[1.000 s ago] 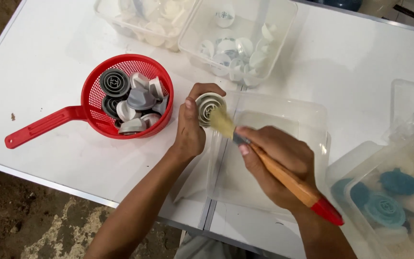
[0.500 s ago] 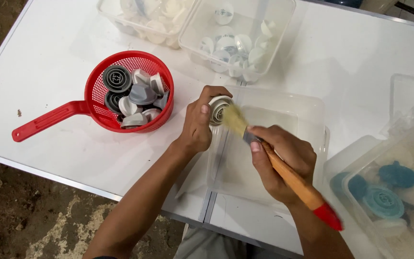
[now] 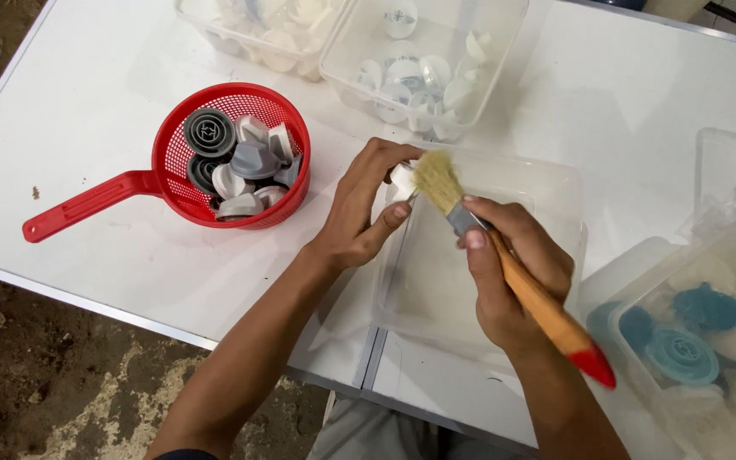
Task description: Cleaning individual plastic knobs using a paintbrush and transferring them from a storage bin to a strainer.
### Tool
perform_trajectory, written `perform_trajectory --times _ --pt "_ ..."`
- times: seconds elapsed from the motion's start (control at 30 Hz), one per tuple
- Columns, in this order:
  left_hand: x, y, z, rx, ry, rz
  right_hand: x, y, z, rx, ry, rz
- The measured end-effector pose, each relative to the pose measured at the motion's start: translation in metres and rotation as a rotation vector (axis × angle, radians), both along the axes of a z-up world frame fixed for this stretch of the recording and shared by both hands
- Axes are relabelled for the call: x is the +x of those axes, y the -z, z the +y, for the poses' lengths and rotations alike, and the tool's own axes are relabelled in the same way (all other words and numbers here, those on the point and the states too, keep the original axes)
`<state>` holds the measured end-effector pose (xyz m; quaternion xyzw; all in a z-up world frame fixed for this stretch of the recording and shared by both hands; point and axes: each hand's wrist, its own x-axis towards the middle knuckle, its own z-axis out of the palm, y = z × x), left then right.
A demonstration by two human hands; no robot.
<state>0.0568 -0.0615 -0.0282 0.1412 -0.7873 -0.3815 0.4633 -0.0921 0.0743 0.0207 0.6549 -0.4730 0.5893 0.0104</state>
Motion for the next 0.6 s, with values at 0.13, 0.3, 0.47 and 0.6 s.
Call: perform_trajectory --times 0.13,0.3,0.47,0.6 --pt "-0.002 0.005 -0.003 0.011 0.023 0.024 -0.001 -0.006 0.003 0.13 -0.149 -0.255" --pt "-0.006 0.005 -0.001 -0.029 0.01 0.024 -0.012 0.0 0.009 0.093 0.005 -0.317" --pt "-0.003 0.009 -0.004 -0.048 -0.014 0.05 -0.009 0.005 0.001 0.158 -0.064 -0.26" --pt "-0.006 0.004 -0.002 -0.061 -0.03 0.052 -0.008 0.0 0.001 0.074 0.013 -0.197"
